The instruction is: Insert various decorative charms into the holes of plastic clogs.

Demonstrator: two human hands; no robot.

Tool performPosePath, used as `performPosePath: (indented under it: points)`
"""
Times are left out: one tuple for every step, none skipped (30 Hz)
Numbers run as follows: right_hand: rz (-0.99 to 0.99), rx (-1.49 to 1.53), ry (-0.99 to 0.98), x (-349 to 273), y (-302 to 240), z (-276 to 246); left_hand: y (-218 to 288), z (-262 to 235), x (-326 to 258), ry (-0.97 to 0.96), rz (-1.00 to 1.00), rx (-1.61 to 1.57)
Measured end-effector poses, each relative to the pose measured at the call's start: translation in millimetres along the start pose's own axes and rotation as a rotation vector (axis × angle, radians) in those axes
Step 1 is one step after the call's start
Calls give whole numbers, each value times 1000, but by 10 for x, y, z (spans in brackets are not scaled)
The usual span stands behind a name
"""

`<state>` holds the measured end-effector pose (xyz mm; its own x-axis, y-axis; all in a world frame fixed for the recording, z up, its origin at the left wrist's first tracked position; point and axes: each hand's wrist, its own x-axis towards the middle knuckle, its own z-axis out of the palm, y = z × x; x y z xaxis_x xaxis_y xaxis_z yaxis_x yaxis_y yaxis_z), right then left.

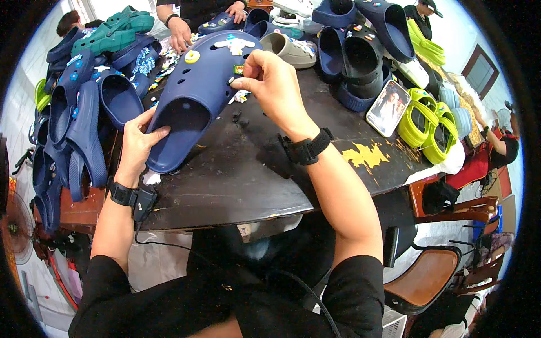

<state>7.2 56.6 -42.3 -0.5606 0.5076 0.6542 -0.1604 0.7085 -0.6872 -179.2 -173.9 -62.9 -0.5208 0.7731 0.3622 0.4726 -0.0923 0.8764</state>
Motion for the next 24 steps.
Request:
performPosePath:
  points:
    - [13, 40, -5, 7, 1, 2, -1, 3, 4, 0, 10, -4]
    - [46, 72, -17, 13, 6, -3, -2, 3, 8, 0, 21, -9]
    - [27, 76, -6, 19, 13, -18, -2, -2, 11, -5, 23, -10]
    - [49, 108, -20, 24, 21, -42, -2, -9, 12, -18, 5, 3]
    - [75, 129, -30, 28, 26, -58, -1, -12, 11, -25, -23, 25]
    - [71, 141, -35, 30, 30, -62, -1, -10, 10, -31, -13, 16]
    - [77, 153, -36, 31, 32, -67, -1, -7, 9, -28, -25, 12]
    - [70, 164, -36, 31, 31, -69, 0, -5, 8, -24, -36, 13]
    - [85, 167, -35, 28, 28, -68, 2, -6, 6, -25, -37, 9]
    - [104, 201, -30, 24, 24, -67, 3, -8, 4, -25, -39, 9]
    - [119, 231, -29, 20, 20, -65, 3, -9, 3, -24, -41, 9]
    - [123, 236, -26, 16, 17, -67, -3, -5, 3, -24, -42, 10]
    - [141, 251, -23, 13, 14, -73, -9, 2, 3, -3, -10, 20]
    - [150, 261, -14, 10, 13, -76, -17, 6, 3, 15, 31, 26]
    - [161, 265, -20, 11, 13, -74, -25, 1, 6, 18, 21, 30]
    - [154, 269, -20, 11, 15, -72, -31, -8, 10, 15, 34, 56]
    - [140, 269, -24, 13, 18, -71, -38, -15, 12, 17, 45, 86]
    - [147, 272, -21, 13, 21, -70, -48, -19, 12, 13, 47, 82]
    - [153, 269, -21, 14, 25, -69, -57, -23, 12, 19, 52, 102]
    - [159, 267, -21, 16, 28, -68, -66, -26, 11, 27, 58, 126]
    - [158, 268, -23, 14, 31, -67, -75, -26, 13, 27, 58, 123]
    - [141, 247, -13, 11, 33, -65, -84, -24, 15, 26, 68, 102]
    - [108, 229, -9, 10, 36, -59, -92, -26, 16, 27, 80, 87]
    - [117, 233, -12, 8, 39, -51, -99, -28, 18, 36, 78, 88]
